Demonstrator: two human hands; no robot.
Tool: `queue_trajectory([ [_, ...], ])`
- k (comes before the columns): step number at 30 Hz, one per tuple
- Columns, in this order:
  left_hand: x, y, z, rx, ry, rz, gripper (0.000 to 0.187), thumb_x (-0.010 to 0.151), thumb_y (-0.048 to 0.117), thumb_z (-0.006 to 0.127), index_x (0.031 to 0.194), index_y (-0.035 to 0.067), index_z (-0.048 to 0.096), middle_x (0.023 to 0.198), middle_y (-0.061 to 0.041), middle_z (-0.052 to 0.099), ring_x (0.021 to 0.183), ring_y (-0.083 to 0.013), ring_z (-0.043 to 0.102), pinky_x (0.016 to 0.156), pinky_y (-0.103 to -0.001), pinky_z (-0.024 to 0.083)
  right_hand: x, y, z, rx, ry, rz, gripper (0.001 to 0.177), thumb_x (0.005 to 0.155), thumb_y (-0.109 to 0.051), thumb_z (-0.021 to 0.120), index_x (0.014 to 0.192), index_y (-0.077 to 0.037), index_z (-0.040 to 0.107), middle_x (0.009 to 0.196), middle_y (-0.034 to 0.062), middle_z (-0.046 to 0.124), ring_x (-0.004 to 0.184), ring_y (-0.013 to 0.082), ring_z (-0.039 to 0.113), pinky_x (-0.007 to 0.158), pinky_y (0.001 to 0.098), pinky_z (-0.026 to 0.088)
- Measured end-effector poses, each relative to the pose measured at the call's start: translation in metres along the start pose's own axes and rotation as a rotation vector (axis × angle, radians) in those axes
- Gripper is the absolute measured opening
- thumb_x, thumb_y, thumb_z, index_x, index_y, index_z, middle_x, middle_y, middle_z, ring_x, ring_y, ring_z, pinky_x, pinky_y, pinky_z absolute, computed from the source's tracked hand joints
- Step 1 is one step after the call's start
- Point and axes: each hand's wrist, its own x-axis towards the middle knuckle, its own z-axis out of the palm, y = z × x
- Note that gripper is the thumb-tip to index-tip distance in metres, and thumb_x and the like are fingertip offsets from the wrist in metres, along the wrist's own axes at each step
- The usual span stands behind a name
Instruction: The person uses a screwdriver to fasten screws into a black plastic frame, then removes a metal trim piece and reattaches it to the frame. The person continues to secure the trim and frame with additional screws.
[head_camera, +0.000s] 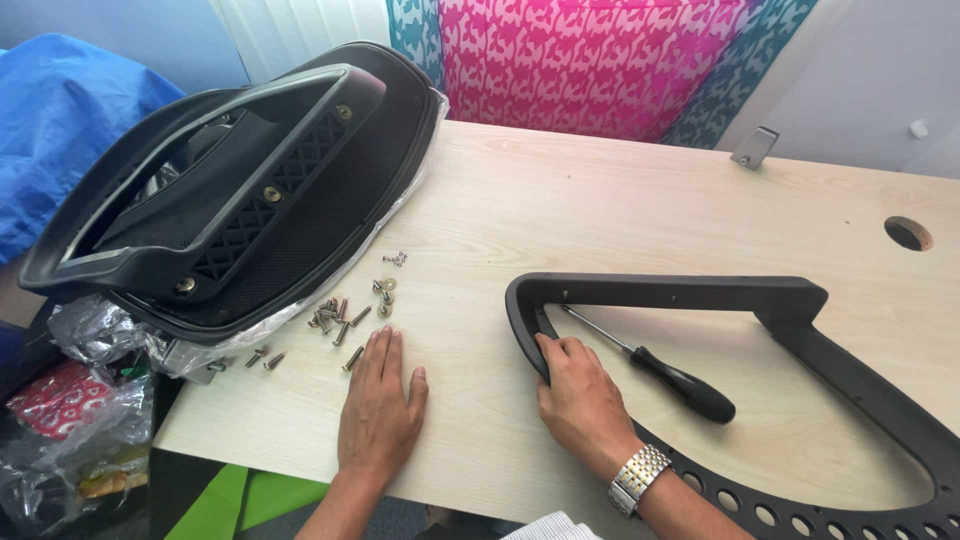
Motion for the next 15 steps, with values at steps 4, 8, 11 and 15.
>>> queue_trajectory([
  [4,0.005,0.001,0.0,0.007,0.037,0.019,0.06,0.099,0.035,0.047,0.14,-0.009,0.046,0.146,-0.025,0.047,0.141,-0.0334,0.04,0.117,-0.045,0.032,0.0,-0.001,0.0,-0.014,-0.006,0.018,0.054,0.086,-0.008,0.058,0.14,-0.006,0.05,0.126,0.0116,0.058,0.121,0.0269,0.055,0.1,0.0442,0.049],
  [8,0.015,0.001,-0.004,-0.114,0.125,-0.004,0.039,0.1,0.02,0.054,0.128,-0.006,0.061,0.129,-0.024,0.063,0.125,-0.0333,0.059,0.107,-0.043,0.049,0.0,-0.002,0.0,-0.013,-0.016,0.029,0.055,0.087,-0.008,0.059,0.141,-0.006,0.049,0.126,0.0114,0.057,0.121,0.0259,0.056,0.1,0.0435,0.05],
  [11,0.047,-0.003,-0.017,-0.222,0.203,-0.009,0.026,0.1,0.012,0.06,0.119,-0.004,0.068,0.114,-0.022,0.071,0.104,-0.0302,0.071,0.094,-0.04,0.057,0.0,-0.003,-0.001,-0.002,-0.018,0.042,0.056,0.087,-0.009,0.059,0.141,-0.007,0.049,0.127,0.0109,0.057,0.122,0.0256,0.056,0.1,0.0433,0.05],
  [15,0.104,-0.019,-0.047,-0.18,0.188,-0.062,0.02,0.098,0.011,0.063,0.11,0.001,0.075,0.103,-0.016,0.074,0.087,-0.0278,0.073,0.081,-0.038,0.059,-0.002,-0.003,-0.003,0.008,-0.028,0.057,0.057,0.086,-0.009,0.061,0.142,-0.009,0.048,0.128,0.0103,0.056,0.122,0.0255,0.055,0.101,0.0431,0.049],
])
